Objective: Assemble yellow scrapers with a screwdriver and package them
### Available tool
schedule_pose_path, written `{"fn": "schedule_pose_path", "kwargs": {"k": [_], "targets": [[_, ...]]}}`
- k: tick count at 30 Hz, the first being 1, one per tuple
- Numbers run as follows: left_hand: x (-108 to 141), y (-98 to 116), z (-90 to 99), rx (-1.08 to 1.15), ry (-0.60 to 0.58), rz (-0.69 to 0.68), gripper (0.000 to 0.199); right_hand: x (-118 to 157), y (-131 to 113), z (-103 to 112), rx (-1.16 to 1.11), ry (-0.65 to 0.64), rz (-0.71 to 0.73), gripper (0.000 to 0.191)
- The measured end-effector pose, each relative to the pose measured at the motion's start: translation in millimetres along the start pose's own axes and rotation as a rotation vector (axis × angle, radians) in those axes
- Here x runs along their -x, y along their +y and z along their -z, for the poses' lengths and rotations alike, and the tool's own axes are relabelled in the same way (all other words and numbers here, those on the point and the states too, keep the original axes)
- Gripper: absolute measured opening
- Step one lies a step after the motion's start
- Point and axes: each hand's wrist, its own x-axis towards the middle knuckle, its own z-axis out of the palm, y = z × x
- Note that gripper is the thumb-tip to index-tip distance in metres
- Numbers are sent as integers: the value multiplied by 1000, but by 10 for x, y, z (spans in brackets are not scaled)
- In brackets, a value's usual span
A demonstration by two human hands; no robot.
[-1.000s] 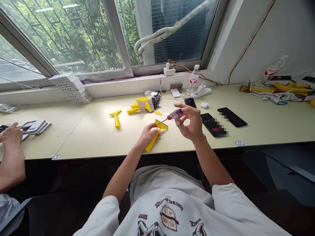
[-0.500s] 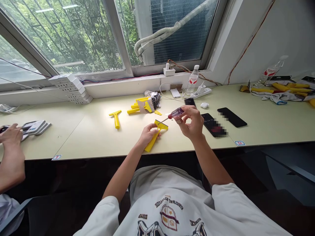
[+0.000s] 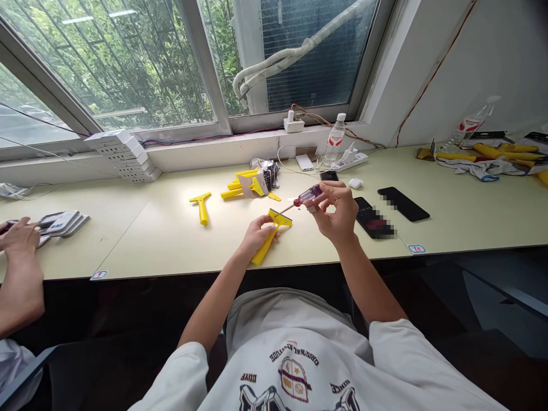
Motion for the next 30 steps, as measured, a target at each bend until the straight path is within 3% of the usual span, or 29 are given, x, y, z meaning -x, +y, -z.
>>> {"fn": "schedule_pose_path", "kwargs": {"k": [6, 17, 24, 30], "targets": [[9, 29, -21, 21, 14, 14, 42, -20, -47, 37, -43, -52, -2, 30], [14, 46, -27, 19, 4, 9, 42, -43, -15, 36, -29, 11, 71, 31], [-5, 12, -7, -2, 9, 11, 44, -43, -81, 47, -17, -32, -9, 28], [-5, 18, -8, -2, 12, 17, 43, -44, -38, 0, -41, 35, 25, 36]]}}
